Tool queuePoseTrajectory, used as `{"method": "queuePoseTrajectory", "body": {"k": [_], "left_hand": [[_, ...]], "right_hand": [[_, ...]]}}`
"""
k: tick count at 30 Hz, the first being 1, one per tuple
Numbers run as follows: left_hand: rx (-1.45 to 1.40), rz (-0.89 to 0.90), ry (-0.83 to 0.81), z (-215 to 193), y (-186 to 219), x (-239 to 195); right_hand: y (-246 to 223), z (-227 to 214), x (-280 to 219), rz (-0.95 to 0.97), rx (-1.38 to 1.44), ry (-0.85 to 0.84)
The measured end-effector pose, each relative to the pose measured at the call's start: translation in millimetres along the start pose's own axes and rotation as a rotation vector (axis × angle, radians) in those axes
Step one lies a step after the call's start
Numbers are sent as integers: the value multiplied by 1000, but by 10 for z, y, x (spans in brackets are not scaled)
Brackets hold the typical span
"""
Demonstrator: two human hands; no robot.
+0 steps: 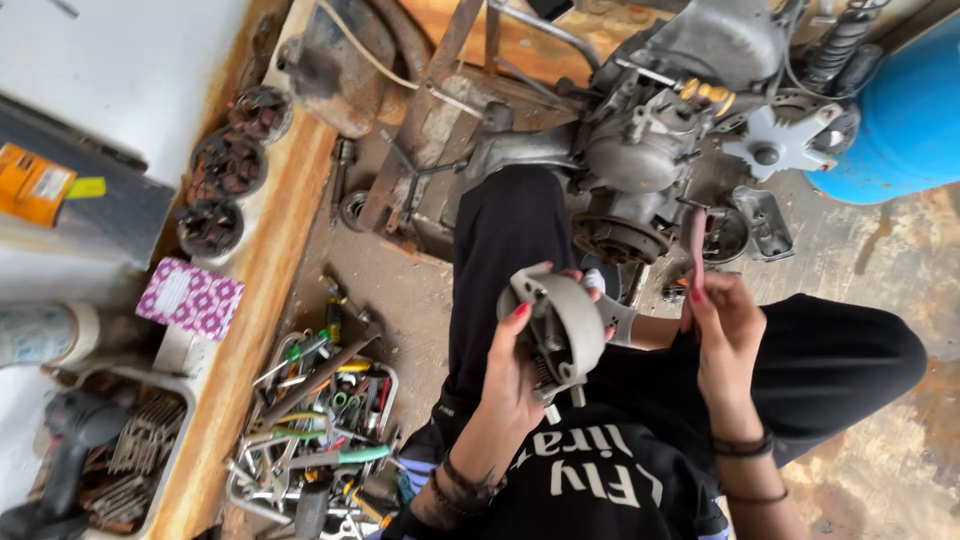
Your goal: Repairing a motorcycle engine component by unfastening and fastening bolts with a screwdriver and wrench.
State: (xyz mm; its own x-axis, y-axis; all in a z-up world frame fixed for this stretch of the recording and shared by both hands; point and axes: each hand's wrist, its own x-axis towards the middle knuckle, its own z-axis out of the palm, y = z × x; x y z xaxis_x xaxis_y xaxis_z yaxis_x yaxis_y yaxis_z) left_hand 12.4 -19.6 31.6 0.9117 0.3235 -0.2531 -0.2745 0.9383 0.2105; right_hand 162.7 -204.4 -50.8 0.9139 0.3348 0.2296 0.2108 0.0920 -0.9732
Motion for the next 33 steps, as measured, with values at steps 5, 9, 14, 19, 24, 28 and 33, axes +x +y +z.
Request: {"method": "queuePoseTrajectory", "body": {"k": [5, 9, 14, 19, 24, 28, 33], "left_hand": [[-44, -16, 31, -302, 61, 122], [-71, 20, 30, -238, 207, 166], [1, 59, 124, -344, 233, 270], [32, 41, 177, -383, 218, 293], [0, 18, 185, -447, 213, 373], [-2, -9, 173, -482, 188, 409], [-13, -22, 160, -474, 161, 432]], "right_hand": [[231, -165, 882, -133, -476, -10], [483, -124, 1447, -279, -700, -44], [818, 65, 1966, -457, -853, -70], [947, 170, 2096, -460, -912, -52], [953, 103, 2041, -456, -943, -90], [825, 41, 2086, -495, -899, -122], [775, -85, 2370, -554, -1007, -112]]}}
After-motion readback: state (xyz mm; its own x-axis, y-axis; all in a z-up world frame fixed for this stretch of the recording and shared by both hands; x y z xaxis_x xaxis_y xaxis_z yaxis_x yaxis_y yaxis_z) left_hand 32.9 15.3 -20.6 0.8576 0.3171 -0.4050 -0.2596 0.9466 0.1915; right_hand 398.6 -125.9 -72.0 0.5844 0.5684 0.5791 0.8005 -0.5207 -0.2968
